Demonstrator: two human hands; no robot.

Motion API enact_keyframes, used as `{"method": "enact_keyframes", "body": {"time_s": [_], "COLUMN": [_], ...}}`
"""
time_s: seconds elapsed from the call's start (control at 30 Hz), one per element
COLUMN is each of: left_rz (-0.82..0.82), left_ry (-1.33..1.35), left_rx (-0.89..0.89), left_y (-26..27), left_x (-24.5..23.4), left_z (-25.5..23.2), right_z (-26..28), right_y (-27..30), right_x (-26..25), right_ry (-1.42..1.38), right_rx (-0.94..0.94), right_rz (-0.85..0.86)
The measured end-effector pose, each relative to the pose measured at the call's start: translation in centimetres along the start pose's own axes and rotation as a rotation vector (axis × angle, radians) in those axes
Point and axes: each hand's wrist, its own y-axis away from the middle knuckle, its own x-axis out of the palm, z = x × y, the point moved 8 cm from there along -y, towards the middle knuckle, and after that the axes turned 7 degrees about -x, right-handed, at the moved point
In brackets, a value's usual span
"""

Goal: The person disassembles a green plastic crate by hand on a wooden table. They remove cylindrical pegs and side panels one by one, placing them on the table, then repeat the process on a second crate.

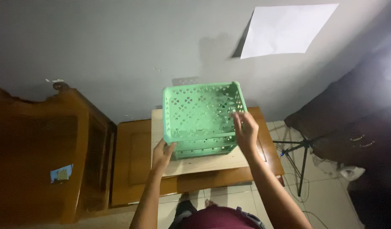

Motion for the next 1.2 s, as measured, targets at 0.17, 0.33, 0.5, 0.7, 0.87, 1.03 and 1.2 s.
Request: {"method": "enact_keyframes", "body": {"time_s": [0.17, 0.33, 0.5, 0.7, 0.87, 1.03, 1.2], "left_rz": [0.078, 0.117, 0.094, 0.047, -0.02, -0.142, -0.256], "left_ry": [-0.085, 0.233, 0.546, 0.762, 1.014, 1.134, 1.173], "left_rx": [0.043, 0.161, 0.253, 0.153, 0.053, -0.185, -0.338], "left_y": [-2.2, -3.8, -4.4, -5.4, -6.3, -7.0, -6.4], "left_x": [1.2, 4.3, 4.3, 2.9, 1.9, 0.9, 1.0], "left_z": [-2.0, -4.4, -6.4, -7.0, -5.8, -3.0, 0.8], "right_z": [-2.8, -10.9, -16.6, -19.8, -18.9, -14.3, -9.0], "right_y": [10.7, 21.2, 27.8, 24.9, 22.8, 18.7, 12.6], "right_x": [4.8, 8.6, 8.5, 10.9, 9.6, 7.3, 5.0], "right_ry": [-0.133, -0.197, -0.256, -0.23, -0.217, -0.038, 0.15], "right_rx": [0.198, 0.691, 1.159, 0.96, 0.88, 0.751, 0.516], "right_rz": [0.36, 0.671, 0.403, 0.125, -0.047, 0.061, 0.031]}}
